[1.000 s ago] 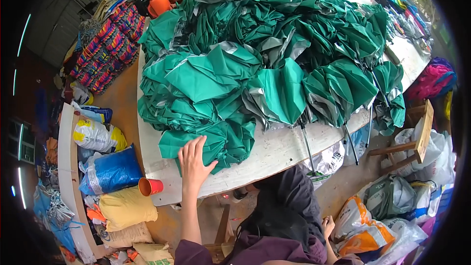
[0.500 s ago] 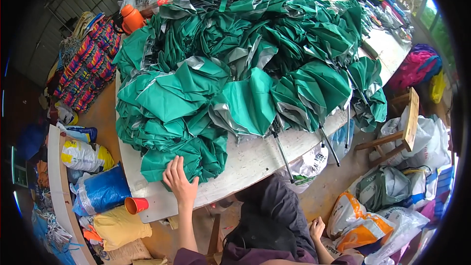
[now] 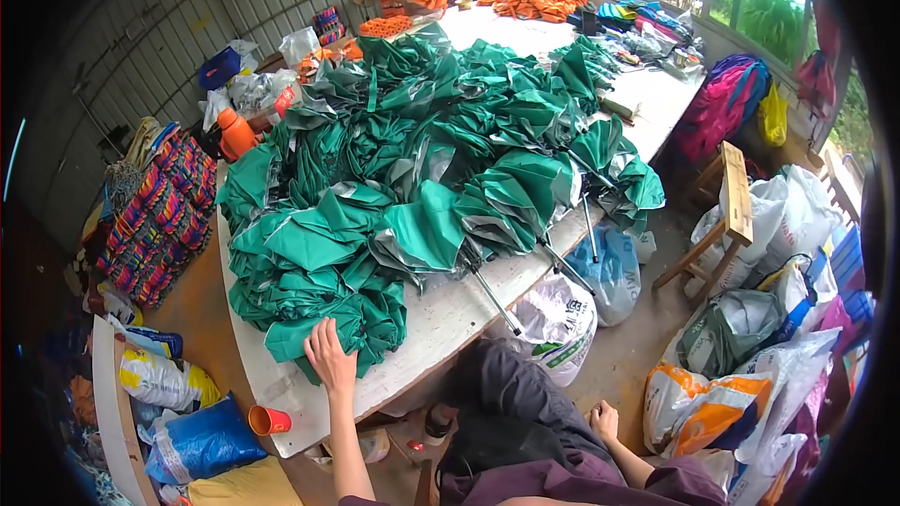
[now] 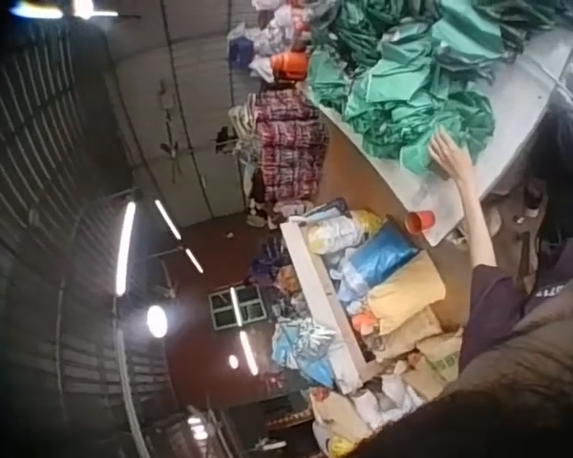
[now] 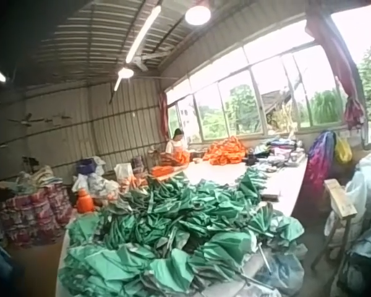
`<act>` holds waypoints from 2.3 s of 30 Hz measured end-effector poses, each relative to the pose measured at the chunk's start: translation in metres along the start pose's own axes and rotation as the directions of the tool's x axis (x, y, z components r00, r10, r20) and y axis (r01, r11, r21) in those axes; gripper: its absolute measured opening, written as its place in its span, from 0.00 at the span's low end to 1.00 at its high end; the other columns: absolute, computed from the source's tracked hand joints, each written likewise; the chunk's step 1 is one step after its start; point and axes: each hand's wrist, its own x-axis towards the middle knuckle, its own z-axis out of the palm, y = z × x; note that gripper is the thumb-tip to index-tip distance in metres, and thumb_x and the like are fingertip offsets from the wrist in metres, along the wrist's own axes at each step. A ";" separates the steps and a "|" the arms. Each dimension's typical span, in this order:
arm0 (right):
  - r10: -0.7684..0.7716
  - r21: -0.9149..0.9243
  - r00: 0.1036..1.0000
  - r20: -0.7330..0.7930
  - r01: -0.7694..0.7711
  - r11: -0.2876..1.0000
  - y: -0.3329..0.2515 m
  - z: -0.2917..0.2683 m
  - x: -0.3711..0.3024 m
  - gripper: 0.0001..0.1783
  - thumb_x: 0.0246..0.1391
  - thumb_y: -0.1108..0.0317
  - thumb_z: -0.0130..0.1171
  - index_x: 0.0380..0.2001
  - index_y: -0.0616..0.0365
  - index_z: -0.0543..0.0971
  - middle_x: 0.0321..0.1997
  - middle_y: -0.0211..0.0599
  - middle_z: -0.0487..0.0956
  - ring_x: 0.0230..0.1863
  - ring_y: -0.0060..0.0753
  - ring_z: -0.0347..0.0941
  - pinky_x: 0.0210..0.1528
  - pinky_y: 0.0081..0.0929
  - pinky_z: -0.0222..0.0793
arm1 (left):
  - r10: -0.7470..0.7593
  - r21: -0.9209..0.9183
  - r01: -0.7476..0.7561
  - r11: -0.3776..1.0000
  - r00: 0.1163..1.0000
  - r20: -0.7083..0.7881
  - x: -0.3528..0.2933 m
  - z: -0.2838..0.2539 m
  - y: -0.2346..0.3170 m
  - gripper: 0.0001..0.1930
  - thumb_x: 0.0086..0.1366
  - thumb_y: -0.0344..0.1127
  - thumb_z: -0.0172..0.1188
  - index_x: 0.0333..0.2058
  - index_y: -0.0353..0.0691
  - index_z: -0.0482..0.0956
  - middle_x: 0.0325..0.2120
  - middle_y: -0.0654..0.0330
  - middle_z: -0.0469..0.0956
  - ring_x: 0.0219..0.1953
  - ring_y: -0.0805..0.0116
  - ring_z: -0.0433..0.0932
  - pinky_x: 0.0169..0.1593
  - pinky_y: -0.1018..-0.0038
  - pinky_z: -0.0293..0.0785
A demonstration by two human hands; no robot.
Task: Assembling green umbrellas by fitting the fabric over the metal ribs.
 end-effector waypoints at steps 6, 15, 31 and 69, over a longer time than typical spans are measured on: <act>0.052 0.032 0.996 0.071 -0.054 0.998 0.004 0.001 -0.002 0.11 0.50 0.63 0.54 0.28 0.62 0.76 0.30 0.57 0.79 0.35 0.62 0.76 0.41 0.51 0.71 | 0.100 0.107 -0.108 0.988 0.992 0.075 0.005 0.003 -0.004 0.38 0.38 0.32 0.76 0.52 0.40 0.70 0.52 0.59 0.73 0.59 0.61 0.68 0.65 0.60 0.57; 0.091 0.012 0.994 0.055 -0.092 0.996 -0.006 0.000 0.000 0.13 0.49 0.64 0.53 0.28 0.63 0.79 0.32 0.58 0.80 0.37 0.63 0.76 0.44 0.51 0.72 | 0.218 0.212 -0.198 0.957 0.973 -0.077 0.000 0.004 -0.048 0.32 0.44 0.28 0.71 0.50 0.37 0.70 0.49 0.55 0.73 0.56 0.57 0.70 0.64 0.58 0.58; 0.089 0.036 0.993 0.083 -0.092 0.995 -0.003 -0.001 0.000 0.15 0.50 0.60 0.53 0.32 0.63 0.77 0.34 0.63 0.78 0.40 0.66 0.75 0.46 0.55 0.70 | -0.130 -0.103 0.100 0.990 0.927 -0.352 0.031 -0.064 -0.048 0.18 0.62 0.31 0.60 0.49 0.31 0.71 0.44 0.45 0.75 0.52 0.48 0.71 0.62 0.56 0.58; -0.850 0.227 0.397 0.347 0.844 0.486 -0.444 0.042 0.034 0.33 0.45 0.70 0.63 0.58 0.45 0.70 0.70 0.49 0.61 0.32 0.55 0.79 0.35 0.44 0.77 | 0.197 -0.375 -0.053 0.925 0.913 0.358 0.013 -0.093 -0.021 0.36 0.47 0.34 0.71 0.57 0.44 0.70 0.56 0.57 0.71 0.59 0.55 0.68 0.61 0.59 0.61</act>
